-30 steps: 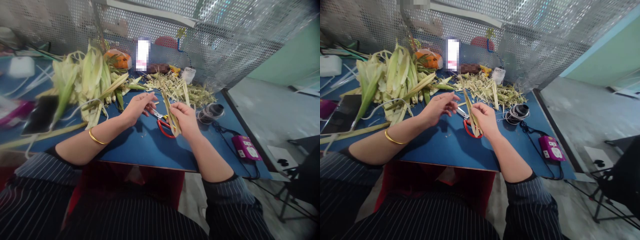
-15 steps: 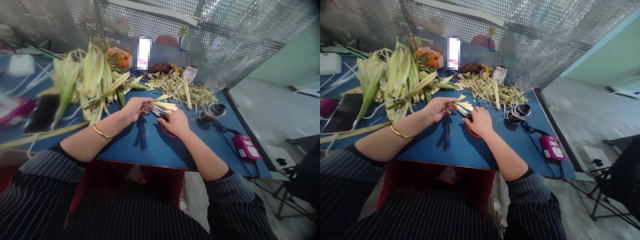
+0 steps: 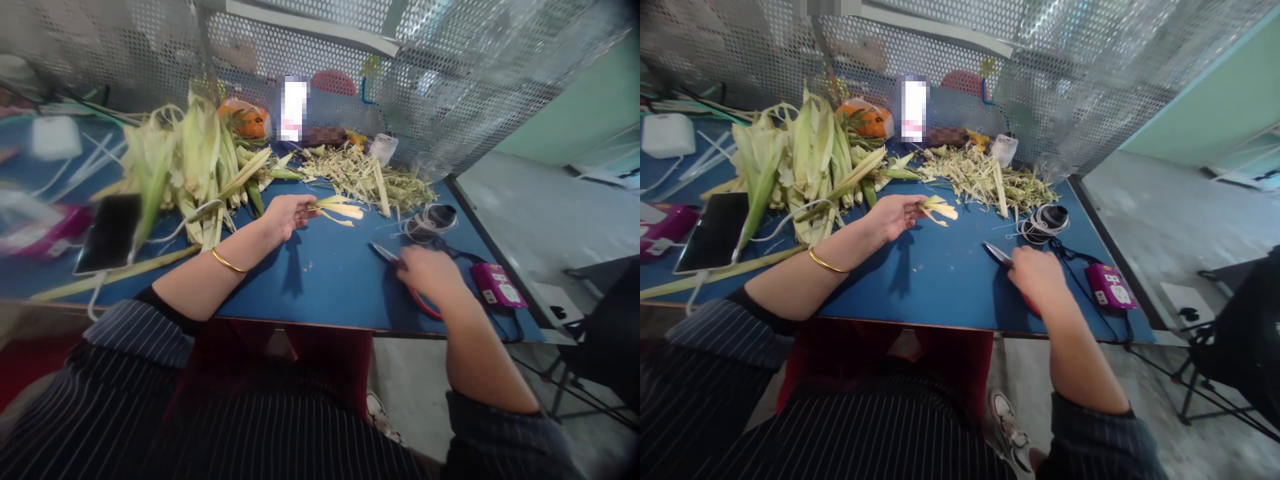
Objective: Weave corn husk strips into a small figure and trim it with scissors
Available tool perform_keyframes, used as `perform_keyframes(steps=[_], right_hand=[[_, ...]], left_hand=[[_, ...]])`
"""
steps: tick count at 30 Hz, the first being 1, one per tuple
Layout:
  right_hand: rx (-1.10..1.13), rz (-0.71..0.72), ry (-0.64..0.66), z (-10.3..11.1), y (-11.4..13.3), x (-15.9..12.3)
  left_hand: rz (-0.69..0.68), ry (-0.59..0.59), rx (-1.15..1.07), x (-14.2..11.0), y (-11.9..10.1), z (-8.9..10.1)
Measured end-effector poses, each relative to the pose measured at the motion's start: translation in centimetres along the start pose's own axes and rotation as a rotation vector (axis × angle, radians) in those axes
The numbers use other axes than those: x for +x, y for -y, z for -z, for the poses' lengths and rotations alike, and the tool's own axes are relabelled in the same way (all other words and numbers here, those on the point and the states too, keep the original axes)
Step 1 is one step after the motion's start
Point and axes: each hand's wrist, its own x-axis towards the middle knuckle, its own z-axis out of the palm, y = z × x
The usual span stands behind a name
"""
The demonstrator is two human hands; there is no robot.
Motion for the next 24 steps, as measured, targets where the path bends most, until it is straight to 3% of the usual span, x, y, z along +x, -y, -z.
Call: perform_keyframes(steps=[4, 7, 9, 12, 15, 18, 24], right_hand=[[-0.009, -0.133, 0.040, -1.1, -2.8, -1.9], [0.034, -0.103, -0.128, 0.6, -1.1, -1.3], [0.435, 0.057, -0.326, 2.2, 1.9, 0.8], [1.205, 0.202, -0.445, 3.9, 7.5, 5.6], [1.549, 0.198, -0.612, 4.0, 11.2, 9.1], [1.564, 0.200, -0.644, 3.1, 11.7, 9.5], [1.476, 0.196, -0.780, 2.9, 9.8, 7.4]], left_hand=[[0.011, -0.001, -0.032, -0.3, 0.1, -0.2], [-0.003, 0.005, -0.070, -0.6, 0.2, -0.5], [-0.022, 0.033, -0.128, -0.7, 0.2, -0.7], [-0.023, 0.095, -0.202, -0.6, 0.2, -0.7], [0.004, 0.107, -0.188, -0.5, 0.3, -0.7], [0.024, 0.121, -0.080, -0.6, 0.4, -0.7], [0.054, 0.259, 0.167, -1.7, 0.8, -1.2]])
